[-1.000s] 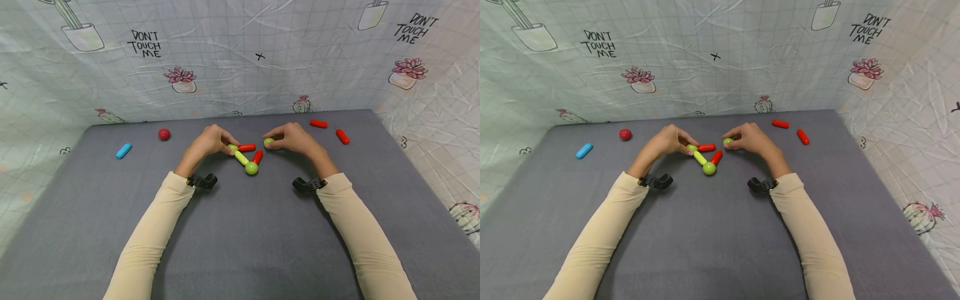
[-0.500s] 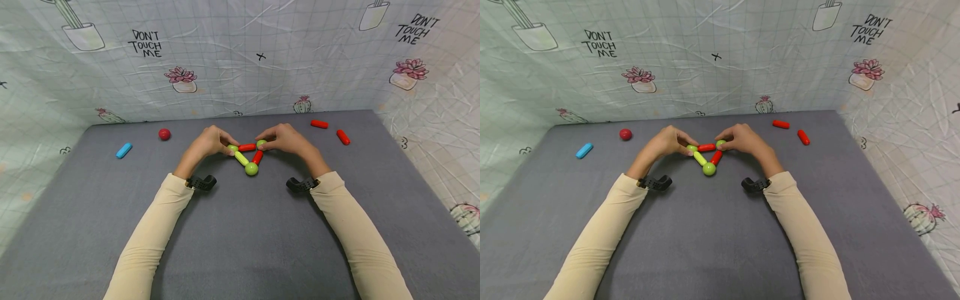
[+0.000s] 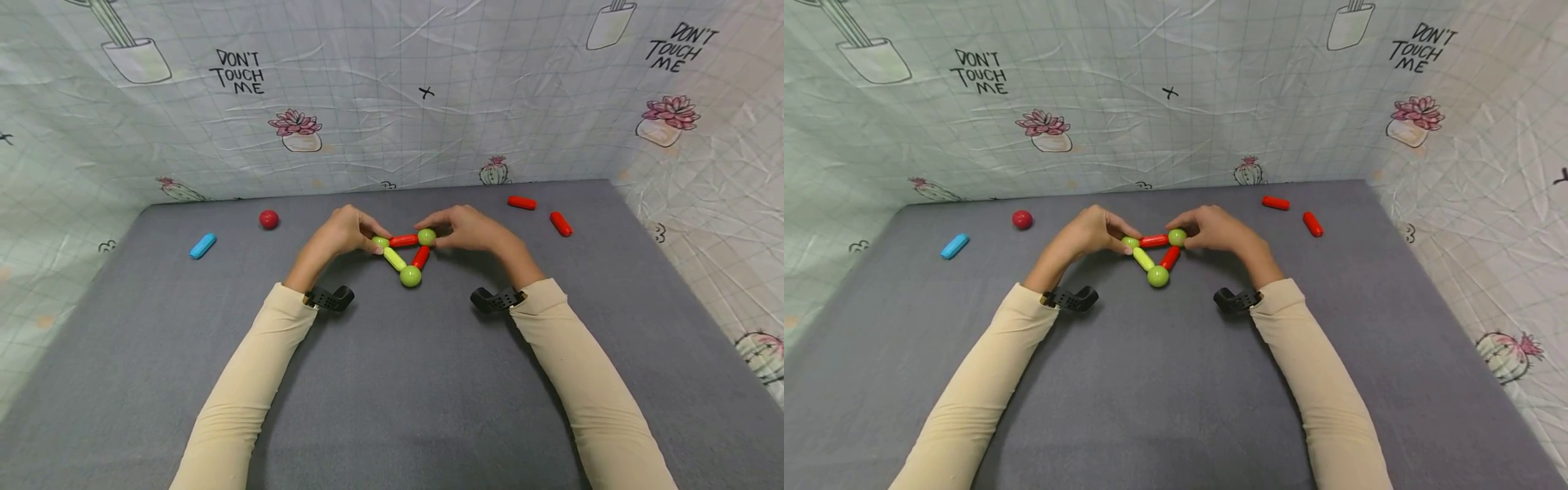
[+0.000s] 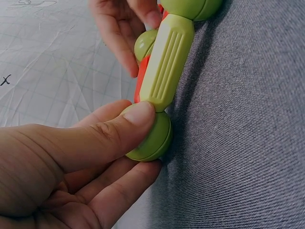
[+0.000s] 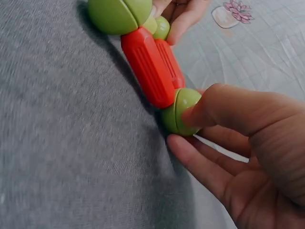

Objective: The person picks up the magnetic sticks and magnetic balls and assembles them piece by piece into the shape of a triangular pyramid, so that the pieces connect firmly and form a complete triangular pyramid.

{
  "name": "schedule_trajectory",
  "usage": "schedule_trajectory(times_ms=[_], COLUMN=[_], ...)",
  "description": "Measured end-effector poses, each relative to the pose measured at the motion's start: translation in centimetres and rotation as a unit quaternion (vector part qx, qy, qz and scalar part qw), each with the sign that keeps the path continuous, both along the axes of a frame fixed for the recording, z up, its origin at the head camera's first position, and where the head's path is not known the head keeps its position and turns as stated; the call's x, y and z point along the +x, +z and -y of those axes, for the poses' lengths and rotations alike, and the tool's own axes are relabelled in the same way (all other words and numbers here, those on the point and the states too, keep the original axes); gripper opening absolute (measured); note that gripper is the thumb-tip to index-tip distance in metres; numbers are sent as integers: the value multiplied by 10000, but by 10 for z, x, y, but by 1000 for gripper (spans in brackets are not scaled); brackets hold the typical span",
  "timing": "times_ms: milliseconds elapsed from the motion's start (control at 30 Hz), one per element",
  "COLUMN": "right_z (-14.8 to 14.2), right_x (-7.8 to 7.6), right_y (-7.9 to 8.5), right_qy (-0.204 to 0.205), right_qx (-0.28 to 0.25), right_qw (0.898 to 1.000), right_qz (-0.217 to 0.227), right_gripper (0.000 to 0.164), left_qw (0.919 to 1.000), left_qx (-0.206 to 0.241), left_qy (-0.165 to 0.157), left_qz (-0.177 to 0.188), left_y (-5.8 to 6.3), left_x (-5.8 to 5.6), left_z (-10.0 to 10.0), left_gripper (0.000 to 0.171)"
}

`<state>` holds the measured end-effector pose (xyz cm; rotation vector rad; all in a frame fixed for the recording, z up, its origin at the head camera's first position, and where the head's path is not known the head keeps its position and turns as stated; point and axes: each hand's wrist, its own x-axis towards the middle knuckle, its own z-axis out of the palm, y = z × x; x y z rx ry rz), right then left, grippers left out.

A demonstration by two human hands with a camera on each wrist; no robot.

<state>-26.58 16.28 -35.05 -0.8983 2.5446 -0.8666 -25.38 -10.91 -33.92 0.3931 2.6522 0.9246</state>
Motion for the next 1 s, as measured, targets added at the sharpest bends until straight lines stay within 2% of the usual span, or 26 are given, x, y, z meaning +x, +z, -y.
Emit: schedule_trajectory(times_ms=[100, 200, 467, 700, 833, 1000], right_z=[-1, 0, 7, 7, 5, 2], right_x=[1, 1, 2, 4, 4, 5], right_y=[1, -1, -1, 0, 0, 2], right_qy=[233, 432, 988, 858, 734, 367], right_qx=[-71, -158, 265, 130, 60, 154], right_qw=[9995, 9986, 9934, 9946, 9962, 9986], right_qz=[191, 247, -520, -577, -467, -353], right_gripper=[45, 38, 30, 25, 31, 38], left_qw=[10000, 10000, 10000, 9999, 10000, 10000], left_qx=[-25, -38, -11, -4, 0, -11], left_qy=[-3, -3, 58, 73, 66, 24], left_qz=[-36, -43, 56, 101, 70, 31], left_y=[1, 1, 2, 1, 1, 2], left_x=[1, 1, 1, 2, 1, 1], left_z=[1, 1, 1, 0, 0, 0], left_gripper=[28, 29, 28, 28, 28, 29])
